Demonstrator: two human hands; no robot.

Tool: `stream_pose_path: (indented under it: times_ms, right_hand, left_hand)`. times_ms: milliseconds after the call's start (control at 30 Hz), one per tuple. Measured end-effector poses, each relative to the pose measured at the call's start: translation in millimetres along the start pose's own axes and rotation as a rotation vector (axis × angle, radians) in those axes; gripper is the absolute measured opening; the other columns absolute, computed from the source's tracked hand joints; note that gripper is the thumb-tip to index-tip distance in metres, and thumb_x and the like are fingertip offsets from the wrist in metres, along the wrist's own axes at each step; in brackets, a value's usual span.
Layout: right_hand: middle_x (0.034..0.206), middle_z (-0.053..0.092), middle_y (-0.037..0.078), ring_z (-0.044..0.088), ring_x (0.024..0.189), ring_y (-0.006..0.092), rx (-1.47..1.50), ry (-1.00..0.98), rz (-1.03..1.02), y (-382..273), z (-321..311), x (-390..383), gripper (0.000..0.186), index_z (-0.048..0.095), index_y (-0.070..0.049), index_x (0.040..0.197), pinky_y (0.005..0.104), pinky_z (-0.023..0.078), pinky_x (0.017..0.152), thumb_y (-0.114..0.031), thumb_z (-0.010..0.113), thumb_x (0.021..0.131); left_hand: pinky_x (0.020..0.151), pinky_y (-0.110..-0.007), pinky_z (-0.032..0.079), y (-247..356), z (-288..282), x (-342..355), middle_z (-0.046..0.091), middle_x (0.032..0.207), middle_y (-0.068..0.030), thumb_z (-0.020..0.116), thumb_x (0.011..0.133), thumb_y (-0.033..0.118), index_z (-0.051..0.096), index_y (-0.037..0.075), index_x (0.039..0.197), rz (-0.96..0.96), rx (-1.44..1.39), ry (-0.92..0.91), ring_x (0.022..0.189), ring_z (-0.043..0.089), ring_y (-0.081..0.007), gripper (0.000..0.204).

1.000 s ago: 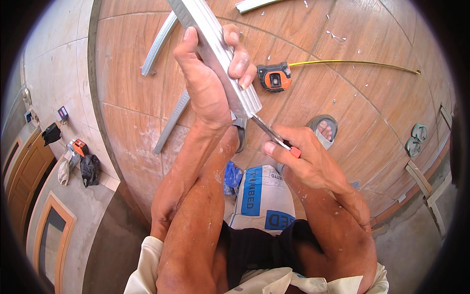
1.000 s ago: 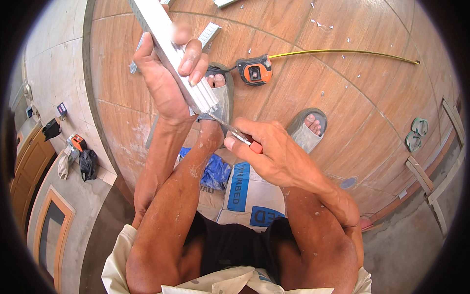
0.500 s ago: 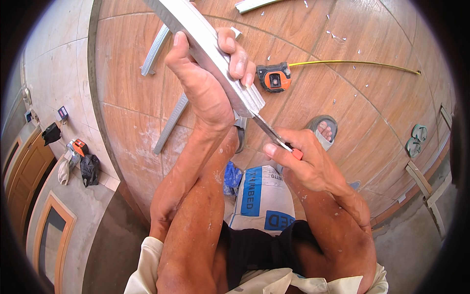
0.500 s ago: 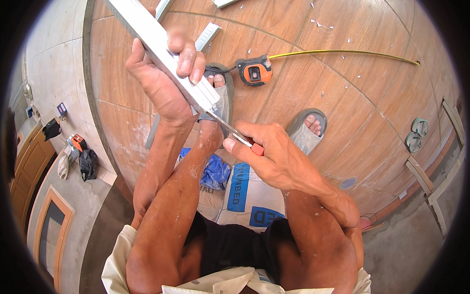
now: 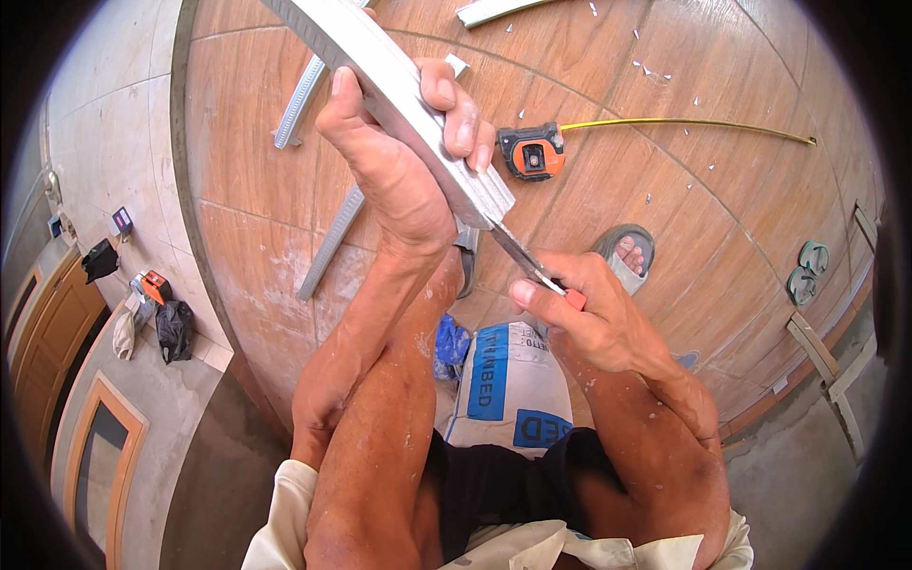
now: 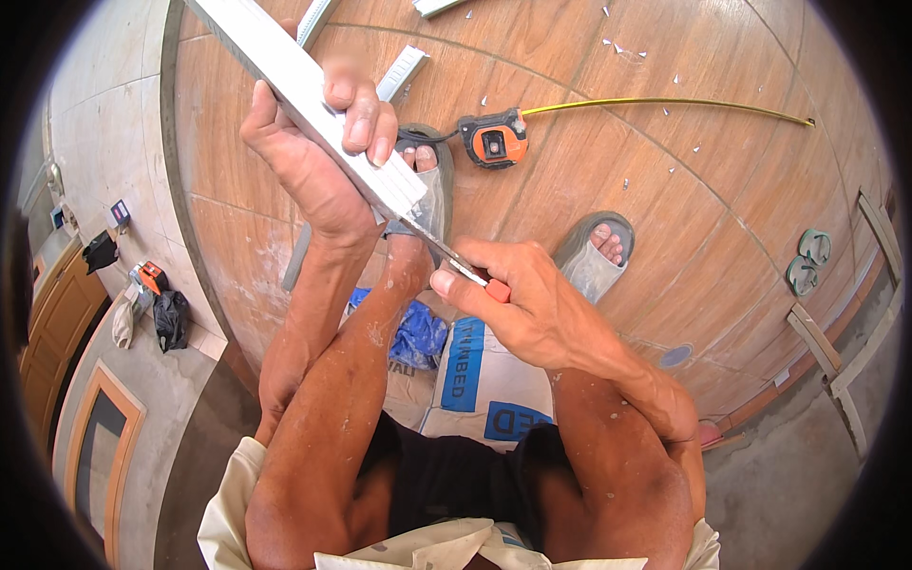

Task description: The person sits cross-legged on the floor and uses red-handled tin snips to cut a long, curved piece of white plastic molding. They repeatedly snip along the length of the molding, creating small notches and eventually cutting through the material.

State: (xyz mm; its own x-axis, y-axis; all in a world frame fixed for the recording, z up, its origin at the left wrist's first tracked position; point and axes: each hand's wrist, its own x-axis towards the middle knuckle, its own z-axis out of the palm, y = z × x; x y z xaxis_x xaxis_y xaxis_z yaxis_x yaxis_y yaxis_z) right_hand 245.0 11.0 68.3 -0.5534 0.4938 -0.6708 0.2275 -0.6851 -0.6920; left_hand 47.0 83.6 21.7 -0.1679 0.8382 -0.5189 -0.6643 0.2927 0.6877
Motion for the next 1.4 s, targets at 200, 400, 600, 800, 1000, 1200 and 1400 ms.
stream_pose_path:
  times_ms: [200, 400, 600, 800, 1000, 1200, 1400]
  right_hand:
    - [0.069, 0.043, 0.008, 0.042, 0.070, 0.0175, 0.016, -0.011, 0.010, -1, 0, 0, 0.046, 0.065, 0.005, 0.094, 0.0394, 0.039, 0.064, -0.039, 0.064, 0.109]
    - [0.070, 0.045, 0.008, 0.043, 0.071, 0.0164, 0.023, -0.031, 0.038, -4, -2, -1, 0.047, 0.066, 0.005, 0.095, 0.0385, 0.040, 0.065, -0.040, 0.064, 0.109]
    - [0.072, 0.051, 0.006, 0.046, 0.074, 0.0150, 0.104, -0.066, 0.093, -10, -3, -2, 0.046, 0.067, 0.005, 0.095, 0.0372, 0.041, 0.067, -0.038, 0.064, 0.109]
    - [0.072, 0.049, 0.006, 0.045, 0.074, 0.0149, 0.124, -0.048, 0.100, -6, -2, -3, 0.045, 0.066, 0.005, 0.093, 0.0375, 0.041, 0.067, -0.037, 0.063, 0.108]
    - [0.071, 0.044, 0.006, 0.043, 0.073, 0.0145, 0.095, -0.031, 0.096, -6, -1, -2, 0.045, 0.065, 0.005, 0.090, 0.0378, 0.039, 0.065, -0.036, 0.064, 0.108]
    - [0.071, 0.047, 0.005, 0.044, 0.073, 0.0141, 0.082, -0.052, 0.108, -2, -2, -1, 0.045, 0.066, 0.005, 0.091, 0.0373, 0.040, 0.066, -0.036, 0.064, 0.108]
    - [0.080, 0.065, 0.008, 0.056, 0.080, 0.0144, 0.160, -0.085, 0.076, -3, -2, -1, 0.044, 0.070, 0.005, 0.101, 0.0349, 0.048, 0.075, -0.037, 0.064, 0.108]
  left_hand:
    - [0.039, -0.033, 0.049, 1, 0, -4, 0.053, 0.089, 0.0010, 0.031, 0.114, 0.059, 0.046, 0.026, 0.159, 0.093, -0.017, -0.114, 0.051, 0.049, -0.0117, 0.058]
    - [0.041, -0.031, 0.048, 2, 8, -6, 0.053, 0.087, 0.0012, 0.032, 0.113, 0.060, 0.049, 0.023, 0.155, 0.101, 0.004, -0.049, 0.051, 0.047, -0.0115, 0.058]
    - [0.041, -0.032, 0.046, 4, 5, -5, 0.054, 0.087, 0.0007, 0.033, 0.114, 0.059, 0.053, 0.023, 0.150, 0.047, -0.024, -0.067, 0.051, 0.046, -0.0122, 0.055]
    - [0.041, -0.032, 0.046, 3, 6, -5, 0.054, 0.087, 0.0009, 0.032, 0.114, 0.058, 0.053, 0.023, 0.150, 0.085, -0.028, -0.106, 0.051, 0.047, -0.0128, 0.054]
    - [0.041, -0.032, 0.049, 4, 12, -7, 0.053, 0.087, 0.0009, 0.032, 0.114, 0.058, 0.051, 0.023, 0.152, 0.100, 0.001, -0.065, 0.051, 0.047, -0.0114, 0.055]
    - [0.041, -0.031, 0.050, 3, 9, -6, 0.053, 0.087, 0.0013, 0.031, 0.115, 0.056, 0.051, 0.023, 0.153, 0.079, -0.009, -0.089, 0.051, 0.047, -0.0110, 0.054]
    - [0.042, -0.028, 0.049, 4, 7, -3, 0.053, 0.087, 0.0005, 0.033, 0.115, 0.053, 0.050, 0.021, 0.154, 0.061, -0.101, -0.131, 0.051, 0.046, -0.0096, 0.054]
